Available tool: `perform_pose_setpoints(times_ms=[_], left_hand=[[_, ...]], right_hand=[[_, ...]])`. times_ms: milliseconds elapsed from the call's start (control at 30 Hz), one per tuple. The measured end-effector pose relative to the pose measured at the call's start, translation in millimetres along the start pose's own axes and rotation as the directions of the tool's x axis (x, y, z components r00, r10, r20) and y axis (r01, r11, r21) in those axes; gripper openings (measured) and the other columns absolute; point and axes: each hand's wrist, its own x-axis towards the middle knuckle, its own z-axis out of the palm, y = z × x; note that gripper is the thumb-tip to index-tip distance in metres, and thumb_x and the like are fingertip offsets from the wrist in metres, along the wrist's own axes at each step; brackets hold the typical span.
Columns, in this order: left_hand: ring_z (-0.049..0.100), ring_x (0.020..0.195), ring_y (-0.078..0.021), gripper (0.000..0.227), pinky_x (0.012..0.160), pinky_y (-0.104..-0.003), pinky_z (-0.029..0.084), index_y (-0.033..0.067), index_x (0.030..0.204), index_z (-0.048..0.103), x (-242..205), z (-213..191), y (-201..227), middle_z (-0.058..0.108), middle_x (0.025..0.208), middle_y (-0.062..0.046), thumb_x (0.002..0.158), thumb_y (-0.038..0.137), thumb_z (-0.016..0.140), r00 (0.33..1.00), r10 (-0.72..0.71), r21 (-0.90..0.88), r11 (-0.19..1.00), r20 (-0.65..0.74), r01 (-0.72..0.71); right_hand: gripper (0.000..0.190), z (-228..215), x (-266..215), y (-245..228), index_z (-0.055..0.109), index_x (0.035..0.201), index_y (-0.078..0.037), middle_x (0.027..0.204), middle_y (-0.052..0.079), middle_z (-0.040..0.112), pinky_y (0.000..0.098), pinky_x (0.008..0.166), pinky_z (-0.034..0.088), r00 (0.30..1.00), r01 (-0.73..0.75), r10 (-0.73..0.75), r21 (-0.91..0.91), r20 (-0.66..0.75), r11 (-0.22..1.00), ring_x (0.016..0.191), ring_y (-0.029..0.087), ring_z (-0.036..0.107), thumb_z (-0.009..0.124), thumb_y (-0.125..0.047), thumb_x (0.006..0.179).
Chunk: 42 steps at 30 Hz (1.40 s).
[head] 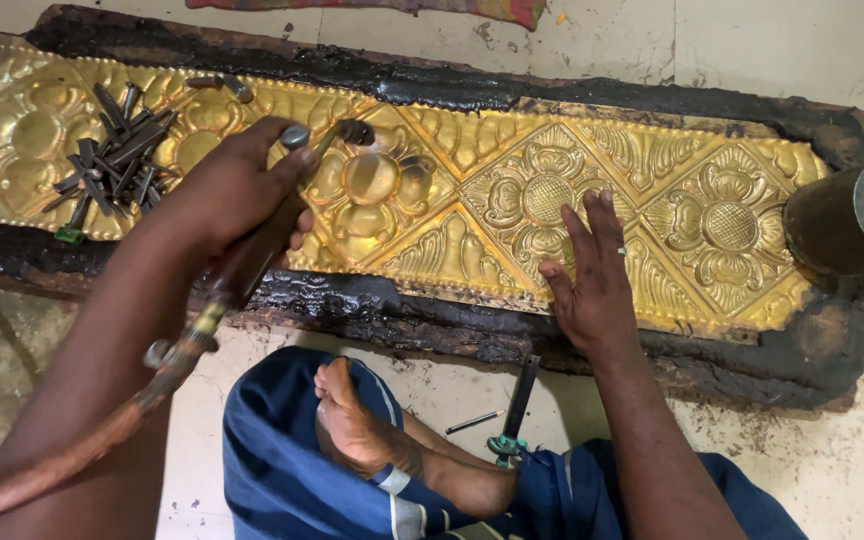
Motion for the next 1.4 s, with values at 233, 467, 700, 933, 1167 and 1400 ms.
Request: perform_pose_setpoints(times_ms=[233, 467, 700, 933, 1167, 1400], left_hand=[[0.063, 0.053, -0.0208, 0.046, 0.045, -0.039, 0.054, 0.0211, 0.146, 0.039, 20.7, 37.1, 16.5, 0.067, 0.072, -0.012, 0.103, 0.030, 0.053, 0.983, 0.103, -0.063, 0.994, 0.149, -0.094], [0.062, 0.049, -0.0221, 0.046, 0.041, -0.040, 0.052, 0.0204, 0.146, 0.036, 25.5, 68.0, 43.1, 0.064, 0.069, -0.014, 0.104, 0.031, 0.051, 0.958, 0.176, -0.064, 0.984, 0.225, -0.166], [0.061, 0.050, -0.0211, 0.050, 0.042, -0.039, 0.053, 0.0199, 0.148, 0.041, 14.7, 49.0, 27.0, 0.065, 0.070, -0.012, 0.102, 0.034, 0.052, 0.971, 0.135, -0.013, 0.991, 0.197, -0.136], [0.059, 0.055, -0.0209, 0.052, 0.047, -0.038, 0.051, 0.0255, 0.153, 0.040, 7.5, -12.5, -0.7, 0.065, 0.075, -0.012, 0.103, 0.033, 0.052, 0.997, -0.065, -0.023, 0.998, -0.044, 0.064], [0.057, 0.055, -0.0224, 0.037, 0.047, -0.041, 0.051, 0.0178, 0.141, 0.046, 11.6, -45.4, -18.3, 0.060, 0.073, -0.013, 0.106, 0.029, 0.049, 0.994, -0.056, -0.101, 0.994, -0.089, 0.047], [0.059, 0.060, -0.0247, 0.040, 0.048, -0.043, 0.054, 0.0236, 0.148, 0.047, -16.5, -50.2, -50.1, 0.064, 0.079, -0.015, 0.109, 0.030, 0.043, 0.977, -0.193, -0.077, 0.979, -0.090, 0.187]], right_hand=[[0.061, 0.6, 0.7, 1.4, 0.044, 0.155, -0.006, 0.165, 0.021, 0.035, 0.0550, 0.129, 0.023, 1.000, -0.011, 0.011, 0.002, 0.019, 1.000, 0.158, 0.041, 0.026, 0.060, -0.039, 0.105], [0.062, 0.2, 1.1, 0.5, 0.043, 0.156, -0.007, 0.167, 0.021, 0.033, 0.0561, 0.130, 0.021, 1.000, 0.006, -0.006, -0.010, 0.019, 1.000, 0.159, 0.041, 0.024, 0.059, -0.038, 0.105], [0.062, 0.7, 0.3, 1.3, 0.042, 0.156, -0.006, 0.167, 0.021, 0.032, 0.0563, 0.130, 0.020, 0.999, -0.009, 0.009, 0.006, 0.033, 1.000, 0.160, 0.041, 0.023, 0.059, -0.038, 0.106], [0.063, 1.7, -0.4, 0.1, 0.043, 0.155, -0.005, 0.167, 0.022, 0.032, 0.0569, 0.130, 0.020, 1.000, 0.009, -0.009, -0.004, 0.030, 1.000, 0.160, 0.042, 0.022, 0.059, -0.038, 0.105], [0.063, 4.9, -1.7, 3.2, 0.043, 0.155, -0.005, 0.167, 0.022, 0.032, 0.0572, 0.130, 0.021, 0.999, 0.015, -0.015, 0.000, 0.037, 1.000, 0.160, 0.042, 0.023, 0.060, -0.038, 0.105], [0.062, 2.2, -1.8, 0.9, 0.043, 0.156, -0.007, 0.167, 0.021, 0.032, 0.0558, 0.131, 0.021, 1.000, 0.013, -0.013, 0.002, 0.026, 1.000, 0.160, 0.041, 0.024, 0.060, -0.038, 0.105]])
